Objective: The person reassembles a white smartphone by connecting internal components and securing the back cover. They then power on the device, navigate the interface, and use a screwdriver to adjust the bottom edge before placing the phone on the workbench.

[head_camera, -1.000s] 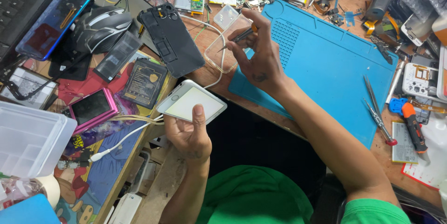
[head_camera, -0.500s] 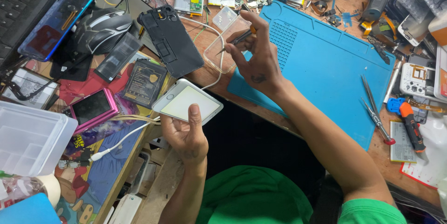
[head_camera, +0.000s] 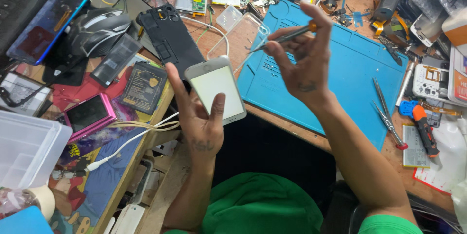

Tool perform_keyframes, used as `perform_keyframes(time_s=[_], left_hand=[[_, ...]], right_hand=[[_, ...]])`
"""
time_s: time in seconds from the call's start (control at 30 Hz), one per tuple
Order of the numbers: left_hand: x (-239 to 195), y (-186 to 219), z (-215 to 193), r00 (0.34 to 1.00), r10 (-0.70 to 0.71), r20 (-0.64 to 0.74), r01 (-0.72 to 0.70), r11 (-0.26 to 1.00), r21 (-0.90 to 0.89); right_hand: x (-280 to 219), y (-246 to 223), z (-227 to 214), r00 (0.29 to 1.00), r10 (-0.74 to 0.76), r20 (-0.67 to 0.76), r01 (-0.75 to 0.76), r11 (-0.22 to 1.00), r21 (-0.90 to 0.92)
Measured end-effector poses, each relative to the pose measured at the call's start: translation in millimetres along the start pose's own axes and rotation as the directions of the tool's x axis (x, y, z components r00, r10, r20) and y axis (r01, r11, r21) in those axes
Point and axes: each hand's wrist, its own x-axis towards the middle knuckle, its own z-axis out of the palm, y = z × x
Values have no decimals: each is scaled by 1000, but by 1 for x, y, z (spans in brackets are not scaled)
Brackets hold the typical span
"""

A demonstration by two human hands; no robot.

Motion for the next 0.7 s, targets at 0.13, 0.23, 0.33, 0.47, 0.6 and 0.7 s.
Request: perform_keyframes(time_s=[0.13,0.23,0.33,0.47,0.6,0.7], left_hand=[[8,0,20,995,35,96,-49,988,144],[12,-8,38,986,-104,133,77,977,197],[17,-21,58,961,-174,217,104,949,296],[29,-45,95,906,-272,324,125,904,409],[30,-61,126,826,-304,474,117,916,384],[27,-67,139,792,-262,552,82,940,330]], right_hand=[[-26,-6,-42,997,68,-47,-69,997,-21],[-53,-6,-72,980,157,-123,-163,986,-37],[-77,2,-100,950,233,-210,-224,972,65],[-99,8,-134,901,301,-312,-261,951,163],[-111,10,-144,855,374,-358,-265,910,318],[-112,9,-143,848,390,-357,-255,893,371]])
